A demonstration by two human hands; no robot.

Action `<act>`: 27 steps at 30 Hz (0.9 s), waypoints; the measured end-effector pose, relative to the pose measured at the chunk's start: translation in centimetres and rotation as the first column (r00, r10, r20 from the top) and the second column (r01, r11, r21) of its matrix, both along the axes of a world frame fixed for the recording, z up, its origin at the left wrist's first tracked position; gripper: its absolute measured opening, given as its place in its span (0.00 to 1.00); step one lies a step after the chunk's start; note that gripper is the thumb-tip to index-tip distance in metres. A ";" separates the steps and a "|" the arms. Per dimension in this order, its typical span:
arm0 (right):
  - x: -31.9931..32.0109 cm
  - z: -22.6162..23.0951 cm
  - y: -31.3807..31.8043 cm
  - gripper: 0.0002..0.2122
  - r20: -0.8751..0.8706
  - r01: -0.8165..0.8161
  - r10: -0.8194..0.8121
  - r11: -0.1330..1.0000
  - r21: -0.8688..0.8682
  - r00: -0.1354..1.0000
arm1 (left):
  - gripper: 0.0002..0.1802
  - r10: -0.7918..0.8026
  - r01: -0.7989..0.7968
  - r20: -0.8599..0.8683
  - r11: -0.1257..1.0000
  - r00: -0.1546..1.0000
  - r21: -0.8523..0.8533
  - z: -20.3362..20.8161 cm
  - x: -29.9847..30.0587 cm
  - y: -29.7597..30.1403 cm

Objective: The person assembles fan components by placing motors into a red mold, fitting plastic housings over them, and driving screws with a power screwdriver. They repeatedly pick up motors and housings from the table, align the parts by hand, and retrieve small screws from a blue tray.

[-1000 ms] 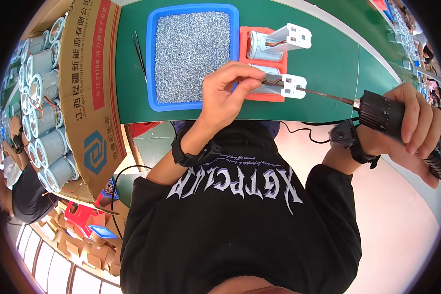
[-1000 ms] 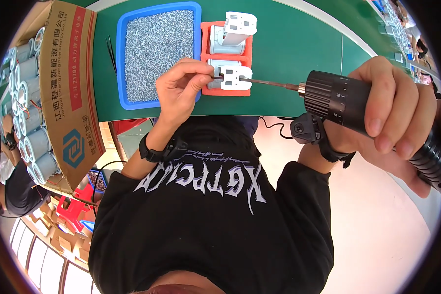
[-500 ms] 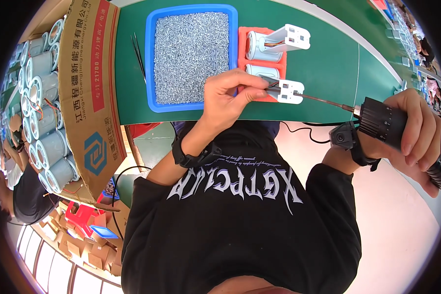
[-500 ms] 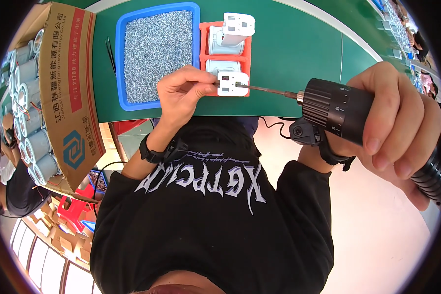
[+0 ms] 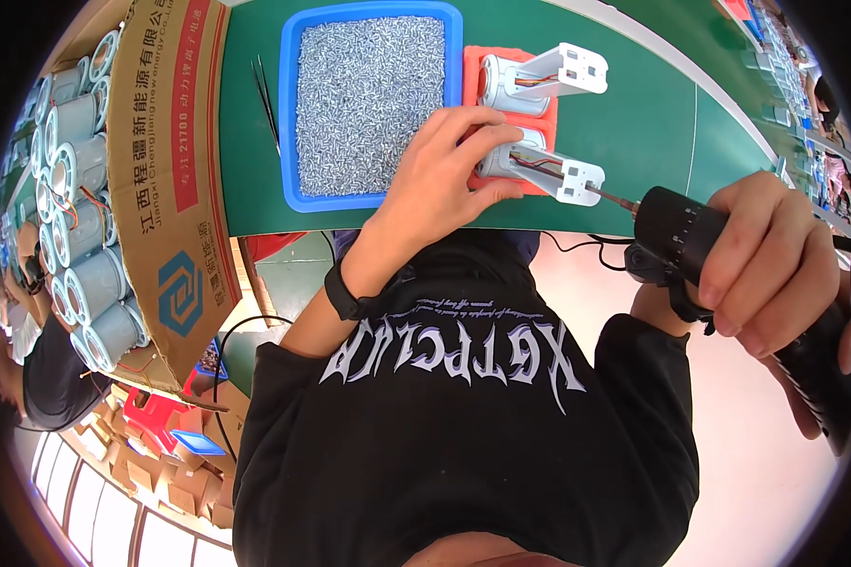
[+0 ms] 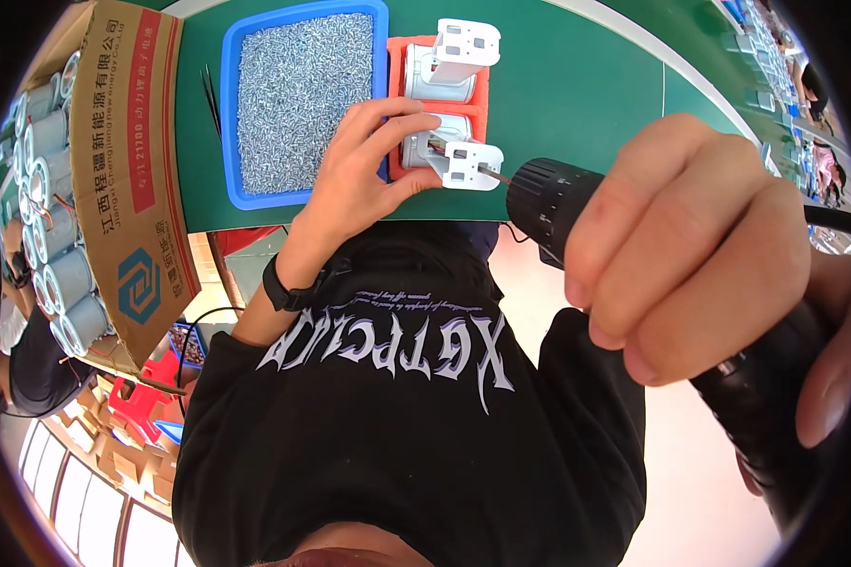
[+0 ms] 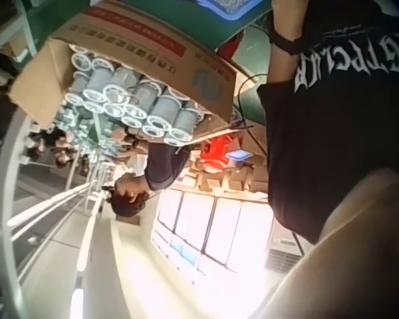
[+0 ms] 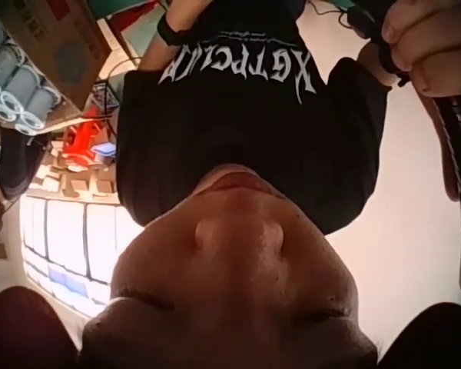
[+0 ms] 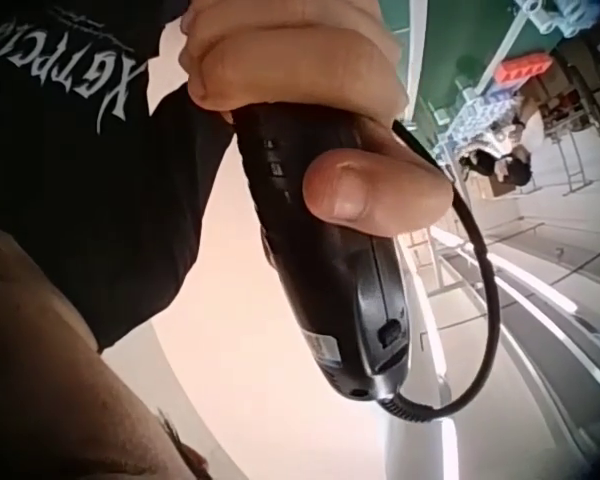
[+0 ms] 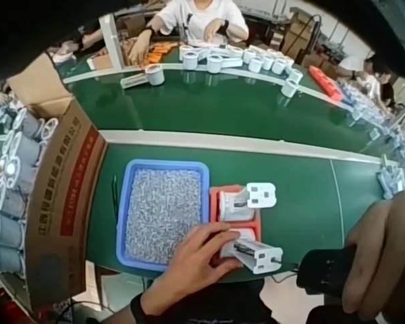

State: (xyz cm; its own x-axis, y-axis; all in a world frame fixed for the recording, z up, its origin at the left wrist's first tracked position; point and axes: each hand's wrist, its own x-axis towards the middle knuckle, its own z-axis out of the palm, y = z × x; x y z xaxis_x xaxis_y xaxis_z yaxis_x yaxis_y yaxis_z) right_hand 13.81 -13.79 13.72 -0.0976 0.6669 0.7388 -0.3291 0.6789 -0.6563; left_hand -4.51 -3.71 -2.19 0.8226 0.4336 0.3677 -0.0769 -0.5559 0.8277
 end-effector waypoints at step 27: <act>0.0 4.7 -3.1 0.20 -0.174 0.360 -0.318 0.864 0.351 0.932 | 0.20 -0.002 0.002 0.003 0.998 1.000 -0.064 0.6 0.4 0.5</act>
